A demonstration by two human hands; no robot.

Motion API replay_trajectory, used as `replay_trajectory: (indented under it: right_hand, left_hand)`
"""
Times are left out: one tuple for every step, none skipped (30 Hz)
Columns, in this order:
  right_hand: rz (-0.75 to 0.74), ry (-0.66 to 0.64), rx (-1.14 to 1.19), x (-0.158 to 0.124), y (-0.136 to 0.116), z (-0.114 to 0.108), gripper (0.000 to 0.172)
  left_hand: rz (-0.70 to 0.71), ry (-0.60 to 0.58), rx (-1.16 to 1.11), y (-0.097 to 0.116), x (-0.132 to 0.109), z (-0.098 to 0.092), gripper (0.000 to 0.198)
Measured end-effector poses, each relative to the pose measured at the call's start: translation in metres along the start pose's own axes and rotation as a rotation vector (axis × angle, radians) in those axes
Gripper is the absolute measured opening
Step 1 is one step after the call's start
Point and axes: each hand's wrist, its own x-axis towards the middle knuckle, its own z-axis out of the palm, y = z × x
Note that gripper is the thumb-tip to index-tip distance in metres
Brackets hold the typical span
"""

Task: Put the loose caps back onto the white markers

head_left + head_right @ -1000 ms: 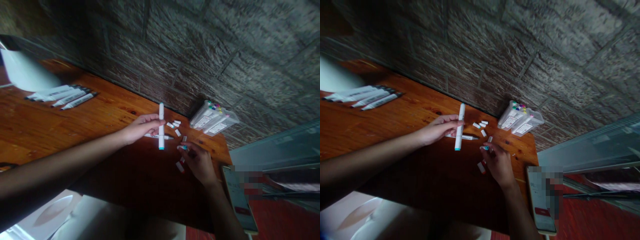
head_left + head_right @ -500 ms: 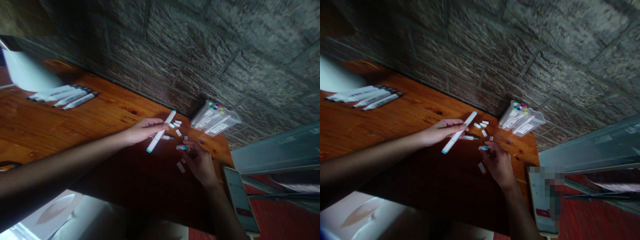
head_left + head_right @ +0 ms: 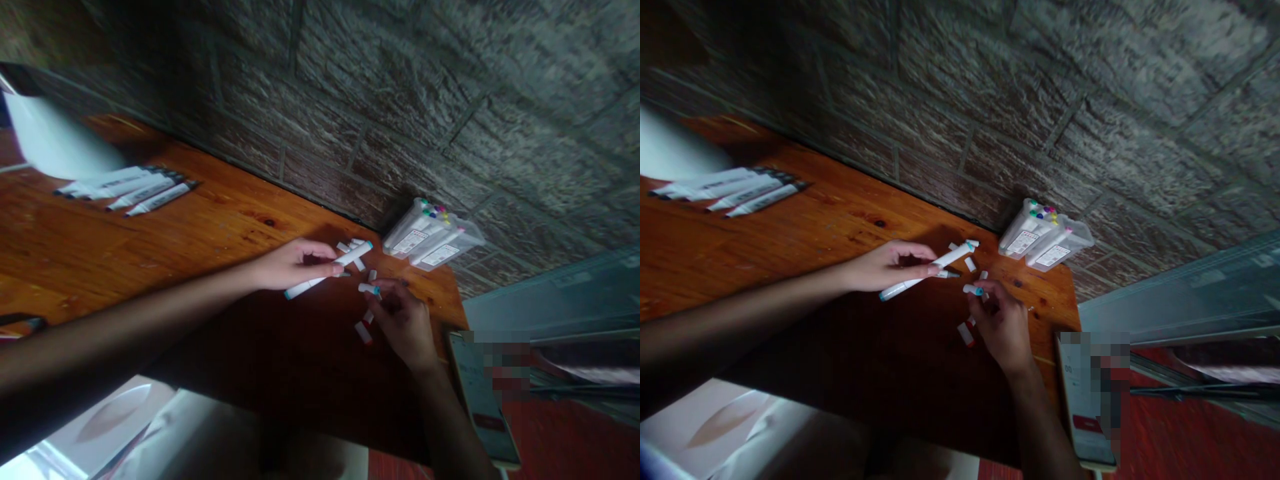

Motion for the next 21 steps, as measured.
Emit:
replay_trajectory:
  right_hand:
    - [0.001,0.009,0.009,0.0002,0.0,0.0,0.021]
    - [0.001,0.019,0.017,0.0004,0.0001,-0.0001,0.022]
    - [0.0,0.026,0.023,0.0005,0.0001,-0.0002,0.023]
    - [0.0,0.033,0.03,0.0005,0.0002,-0.0003,0.024]
    - [0.003,0.037,0.037,0.0005,0.0001,-0.0004,0.025]
    - [0.009,0.036,0.045,0.0004,-0.0002,-0.0006,0.026]
    - [0.015,0.032,0.057,0.0004,-0.0007,-0.0007,0.026]
    - [0.022,0.028,0.068,0.0003,-0.0014,-0.0008,0.026]
    - [0.026,0.027,0.078,0.0002,-0.0021,-0.0008,0.026]
    - [0.027,0.029,0.082,0.0002,-0.0028,-0.0009,0.025]
    - [0.023,0.038,0.081,0.0001,-0.0033,-0.001,0.025]
    - [0.017,0.053,0.079,0.0001,-0.0036,-0.0011,0.024]
    - [0.012,0.072,0.078,-0.0001,-0.0034,-0.0014,0.024]
    - [0.009,0.089,0.081,-0.0002,-0.0028,-0.0018,0.024]
    - [0.009,0.101,0.089,-0.0005,-0.002,-0.0022,0.025]
    - [0.012,0.11,0.101,-0.0008,-0.001,-0.0028,0.025]
    - [0.016,0.114,0.115,-0.0011,0.0,-0.0033,0.026]
    - [0.018,0.118,0.124,-0.0013,0.0009,-0.0037,0.026]
    - [0.015,0.126,0.128,-0.0015,0.0015,-0.0039,0.026]
    - [0.01,0.135,0.129,-0.0017,0.0019,-0.004,0.026]
    - [0.004,0.148,0.132,-0.0017,0.0021,-0.0039,0.026]
  left_hand:
    - [0.007,0.009,0.004,0.0,0.0,-0.0001,0.027]
    - [0.006,0.014,0.011,-0.0002,-0.0002,0.0001,0.027]
    - [0.003,0.012,0.021,-0.0008,-0.0004,0.0005,0.027]
    - [-0.002,0.002,0.035,-0.0016,-0.0006,0.0009,0.028]
    - [-0.005,-0.014,0.05,-0.0024,-0.0009,0.0012,0.028]
    - [-0.006,-0.031,0.066,-0.0033,-0.0011,0.0013,0.029]
    - [-0.002,-0.045,0.086,-0.004,-0.0012,0.0012,0.03]
    - [0.007,-0.055,0.109,-0.0044,-0.0013,0.0009,0.031]
    - [0.02,-0.063,0.133,-0.0045,-0.0015,0.0004,0.031]
    - [0.032,-0.07,0.159,-0.0042,-0.0016,-0.0003,0.03]
    - [0.045,-0.076,0.185,-0.0038,-0.0019,-0.001,0.03]
    - [0.056,-0.083,0.214,-0.0032,-0.0022,-0.0018,0.029]
    - [0.065,-0.091,0.248,-0.0027,-0.0027,-0.0027,0.029]
    - [0.07,-0.104,0.29,-0.0022,-0.0033,-0.0035,0.028]
    - [0.072,-0.119,0.346,-0.0019,-0.004,-0.0043,0.027]
    - [0.073,-0.135,0.413,-0.0017,-0.0047,-0.005,0.026]
    - [0.077,-0.151,0.487,-0.0016,-0.0054,-0.0056,0.023]
    - [0.087,-0.164,0.561,-0.0016,-0.006,-0.0061,0.021]
    - [0.101,-0.172,0.63,-0.0017,-0.0065,-0.0065,0.019]
    - [0.117,-0.176,0.691,-0.0019,-0.0068,-0.0068,0.018]
    - [0.132,-0.175,0.742,-0.0021,-0.0069,-0.0069,0.017]
